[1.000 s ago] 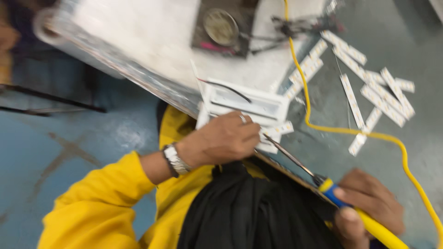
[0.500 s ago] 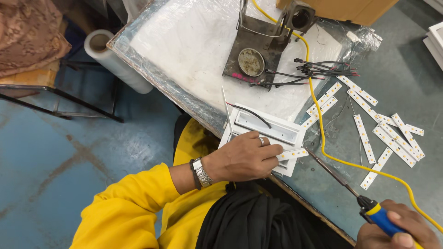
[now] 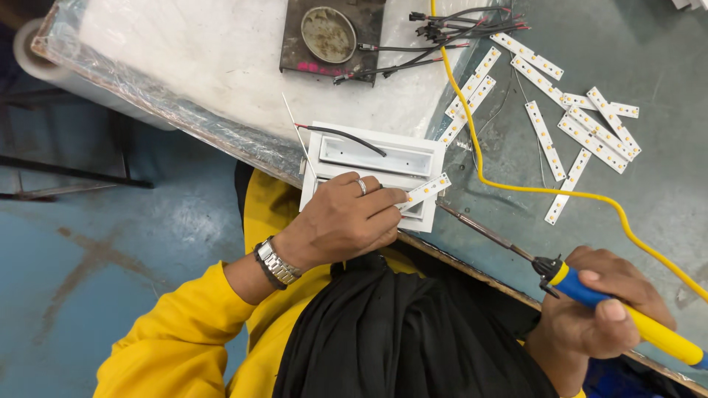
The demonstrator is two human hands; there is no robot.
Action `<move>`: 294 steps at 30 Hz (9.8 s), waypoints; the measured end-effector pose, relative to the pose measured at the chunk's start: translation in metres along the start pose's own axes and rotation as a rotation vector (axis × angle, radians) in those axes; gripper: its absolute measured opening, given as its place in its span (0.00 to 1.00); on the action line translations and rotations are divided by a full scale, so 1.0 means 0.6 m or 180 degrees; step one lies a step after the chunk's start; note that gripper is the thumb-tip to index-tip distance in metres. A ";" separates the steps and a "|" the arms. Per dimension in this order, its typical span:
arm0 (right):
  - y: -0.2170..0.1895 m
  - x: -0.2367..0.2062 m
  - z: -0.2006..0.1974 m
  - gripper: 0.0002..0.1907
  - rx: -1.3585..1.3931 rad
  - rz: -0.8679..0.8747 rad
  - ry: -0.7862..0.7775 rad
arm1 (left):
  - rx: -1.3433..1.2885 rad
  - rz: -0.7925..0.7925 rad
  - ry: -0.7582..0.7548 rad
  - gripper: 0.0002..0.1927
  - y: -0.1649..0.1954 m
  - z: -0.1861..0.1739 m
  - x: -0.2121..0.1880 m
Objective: The person solders wires to LED strip modules inside a white plastic housing. They use a soldering iron and solder to attach wires to the LED strips, then place the strips into the housing and secure them with a metal clip.
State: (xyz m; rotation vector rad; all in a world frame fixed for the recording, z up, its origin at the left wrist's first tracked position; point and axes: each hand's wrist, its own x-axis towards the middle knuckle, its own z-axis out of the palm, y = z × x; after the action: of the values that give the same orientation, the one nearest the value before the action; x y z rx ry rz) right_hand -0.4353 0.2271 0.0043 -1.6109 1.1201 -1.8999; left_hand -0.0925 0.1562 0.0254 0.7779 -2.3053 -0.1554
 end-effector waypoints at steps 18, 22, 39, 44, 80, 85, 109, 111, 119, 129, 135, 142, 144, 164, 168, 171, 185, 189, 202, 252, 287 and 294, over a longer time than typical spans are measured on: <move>-0.024 0.000 0.050 0.18 -0.0020 0.0060 -0.0423 | -0.0135 -0.0247 0.0179 0.07 0.006 0.010 -0.007; -0.033 0.000 0.057 0.18 0.0004 0.0137 -0.0461 | -0.0137 -0.0245 0.0164 0.07 0.007 0.010 -0.007; -0.086 0.072 0.078 0.11 -0.0228 -0.0805 -0.1983 | -0.0105 -0.0331 0.0246 0.05 0.012 0.014 -0.004; -0.101 0.058 0.069 0.11 -0.0410 -0.0564 -0.1761 | -0.0085 -0.0301 0.0246 0.06 0.013 0.012 -0.005; -0.110 0.072 0.096 0.16 -0.0401 0.0084 -0.1275 | 0.0114 -0.0170 0.0136 0.05 0.014 0.011 -0.003; -0.130 0.097 0.109 0.16 -0.0624 0.0101 -0.1514 | 0.0066 -0.0126 0.0140 0.06 0.012 0.010 -0.002; -0.116 0.110 0.102 0.16 -0.0598 -0.0004 -0.1543 | 0.0077 -0.0198 0.0097 0.06 0.013 0.007 -0.003; -0.124 0.110 0.109 0.16 -0.0661 0.0026 -0.1547 | 0.0082 -0.0194 0.0089 0.06 0.013 0.007 -0.003; -0.161 0.141 0.143 0.13 -0.1049 -0.0281 -0.2097 | 0.0032 -0.0240 0.0130 0.06 0.014 0.012 -0.003; -0.166 0.156 0.151 0.12 -0.1084 -0.0265 -0.2257 | 0.0014 -0.0217 0.0164 0.06 0.014 0.012 -0.004; -0.148 0.144 0.137 0.13 -0.0840 -0.0288 -0.2015 | 0.0023 -0.0282 0.0187 0.05 0.015 0.010 -0.004; -0.126 0.155 0.085 0.13 -0.0583 -0.0324 -0.2217 | 0.0039 -0.0318 0.0153 0.06 0.015 0.008 -0.006; -0.113 0.132 0.073 0.14 -0.0496 -0.0260 -0.1874 | 0.0017 -0.0326 0.0146 0.06 0.015 0.008 -0.006; 0.024 0.008 0.071 0.22 0.0338 -0.0318 0.0002 | -0.0295 -0.0546 0.0557 0.06 0.035 -0.010 0.023; 0.015 0.009 0.089 0.13 0.0055 -0.0331 -0.0277 | -0.0456 -0.0621 0.0681 0.05 0.034 -0.005 0.031; 0.008 -0.001 0.114 0.11 0.0348 -0.0109 -0.0620 | -0.0759 -0.0790 0.0773 0.04 0.034 -0.001 0.038; 0.029 -0.015 0.213 0.36 -0.0177 -0.1016 -0.1248 | -0.1826 -0.1893 0.1018 0.05 0.037 0.019 0.049; 0.025 -0.002 0.205 0.36 -0.0206 -0.1380 -0.0997 | -0.1688 -0.1588 0.0974 0.04 0.030 0.013 0.050; -0.051 0.113 0.216 0.40 -0.0372 -0.0347 -0.1090 | -0.1729 -0.1279 0.0393 0.04 0.011 -0.023 0.068; 0.055 0.010 0.210 0.38 -0.0105 0.0101 -0.1159 | 0.0279 0.0139 -0.0096 0.06 0.004 0.011 0.008; 0.090 0.021 0.182 0.39 0.0127 -0.0027 -0.1602 | 0.0510 0.0327 -0.0425 0.04 0.001 0.004 0.033; 0.070 0.012 0.188 0.37 -0.0394 -0.0401 -0.1552 | 0.0348 0.0110 -0.0664 0.04 0.012 -0.001 0.038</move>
State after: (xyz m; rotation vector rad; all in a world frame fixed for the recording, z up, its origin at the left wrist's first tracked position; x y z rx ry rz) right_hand -0.3379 0.1619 -0.0229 -2.1058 0.9555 -1.4058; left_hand -0.1085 0.1491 0.0412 0.8088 -2.5407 -0.0994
